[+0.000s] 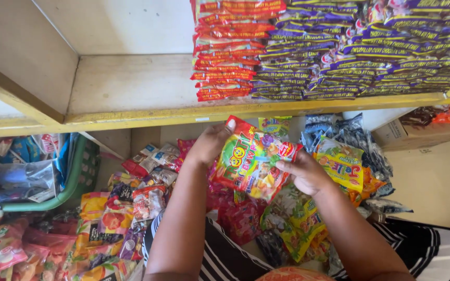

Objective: Stocking and organizing various packaged snack and candy bags on grocery store shelves.

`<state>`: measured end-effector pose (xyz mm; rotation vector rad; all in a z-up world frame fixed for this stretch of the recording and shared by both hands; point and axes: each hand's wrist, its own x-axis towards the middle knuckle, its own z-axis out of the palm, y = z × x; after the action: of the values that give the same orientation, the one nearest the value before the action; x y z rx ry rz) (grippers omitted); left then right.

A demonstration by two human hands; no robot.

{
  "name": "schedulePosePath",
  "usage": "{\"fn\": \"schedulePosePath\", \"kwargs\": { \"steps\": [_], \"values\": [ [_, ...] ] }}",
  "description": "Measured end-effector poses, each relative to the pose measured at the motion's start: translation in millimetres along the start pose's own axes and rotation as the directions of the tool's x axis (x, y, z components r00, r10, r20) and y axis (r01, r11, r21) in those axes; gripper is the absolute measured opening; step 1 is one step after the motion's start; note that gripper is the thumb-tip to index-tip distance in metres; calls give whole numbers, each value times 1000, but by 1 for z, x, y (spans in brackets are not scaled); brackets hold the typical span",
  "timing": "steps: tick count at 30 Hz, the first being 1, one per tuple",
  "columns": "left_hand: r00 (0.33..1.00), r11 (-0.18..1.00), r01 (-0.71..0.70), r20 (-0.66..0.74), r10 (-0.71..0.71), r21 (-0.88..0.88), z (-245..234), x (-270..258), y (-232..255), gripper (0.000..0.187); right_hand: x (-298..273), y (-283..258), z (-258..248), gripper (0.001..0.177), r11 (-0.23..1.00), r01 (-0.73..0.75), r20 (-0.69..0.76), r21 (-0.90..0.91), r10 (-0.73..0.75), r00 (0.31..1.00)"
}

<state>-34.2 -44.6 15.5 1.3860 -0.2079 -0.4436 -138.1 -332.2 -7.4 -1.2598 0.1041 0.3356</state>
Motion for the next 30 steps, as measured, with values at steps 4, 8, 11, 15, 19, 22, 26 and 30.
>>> {"fn": "schedulePosePath", "kwargs": {
  "steps": [4, 8, 11, 15, 19, 22, 26, 30],
  "values": [
    [971, 760, 202, 230, -71, -618, -14, -6, 28, 59, -3, -46, 41, 58, 973, -22, 34, 231, 15, 999],
    [989, 791, 58, 141, 36, -609, -41, 5, 9, 68, 20, -100, 86, 57, 914, 73, 87, 399, -117, 989],
    [992, 865, 112, 109, -66, -489, -39, 12, -6, 69, 58, -129, 104, 53, 879, 229, 68, 418, -282, 957],
    [985, 916, 165, 110, -133, -366, -25, 6, 11, 72, 141, -168, 121, 30, 761, 361, -61, 539, -392, 918],
    [986, 926, 158, 112, -127, -342, -25, 6, 16, 75, 239, -211, 125, 26, 691, 468, -159, 552, -463, 872],
    [985, 920, 164, 108, -134, -355, -27, 6, 15, 76, 305, -226, 108, 32, 686, 507, -262, 522, -437, 861],
    [988, 925, 149, 93, -125, -348, -29, 6, 13, 76, 312, -229, 94, 29, 666, 532, -334, 523, -415, 846],
    [991, 936, 125, 83, -103, -328, -28, 6, 10, 77, 250, -221, 97, 35, 715, 485, -154, 503, -478, 865]
  ]
}}
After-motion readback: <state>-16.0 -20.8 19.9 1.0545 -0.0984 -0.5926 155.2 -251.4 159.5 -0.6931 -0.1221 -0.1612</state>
